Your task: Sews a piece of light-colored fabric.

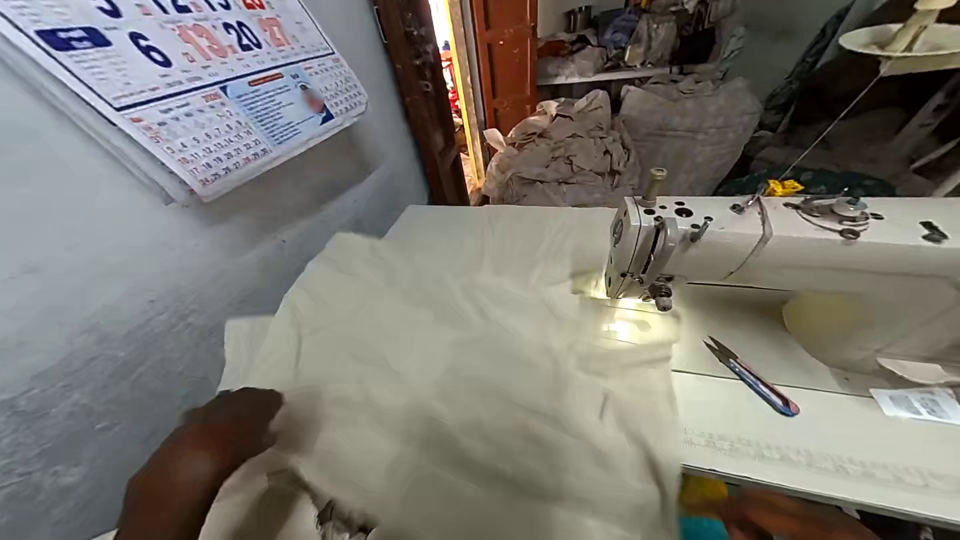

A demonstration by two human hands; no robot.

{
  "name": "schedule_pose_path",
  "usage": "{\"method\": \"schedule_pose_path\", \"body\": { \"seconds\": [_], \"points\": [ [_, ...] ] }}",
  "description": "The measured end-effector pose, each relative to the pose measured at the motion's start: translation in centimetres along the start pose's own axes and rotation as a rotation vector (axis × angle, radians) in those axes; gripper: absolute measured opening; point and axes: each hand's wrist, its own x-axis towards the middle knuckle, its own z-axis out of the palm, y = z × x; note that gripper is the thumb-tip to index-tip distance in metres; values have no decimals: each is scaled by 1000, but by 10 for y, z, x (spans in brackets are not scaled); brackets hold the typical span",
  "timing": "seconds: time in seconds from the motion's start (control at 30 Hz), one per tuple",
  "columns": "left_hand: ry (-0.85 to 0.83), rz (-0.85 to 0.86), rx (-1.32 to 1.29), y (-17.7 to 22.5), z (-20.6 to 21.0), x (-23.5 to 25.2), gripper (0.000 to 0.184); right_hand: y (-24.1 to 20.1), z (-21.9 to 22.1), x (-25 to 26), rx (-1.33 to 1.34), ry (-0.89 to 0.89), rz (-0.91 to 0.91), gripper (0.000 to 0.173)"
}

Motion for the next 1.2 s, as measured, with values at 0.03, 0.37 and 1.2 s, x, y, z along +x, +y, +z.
{"method": "schedule_pose_path", "body": {
  "seconds": [0.03,0.37,1.2],
  "points": [
    [81,149,-11,22,-3,-8,38,19,15,24,-49,114,-11,42],
    [207,1166,-250,275,76,103,64,50,143,142,-541,631,155,43],
    [178,988,-1060,366,66,125,20,103,77,171,313,1232,190,26]
  ]
}}
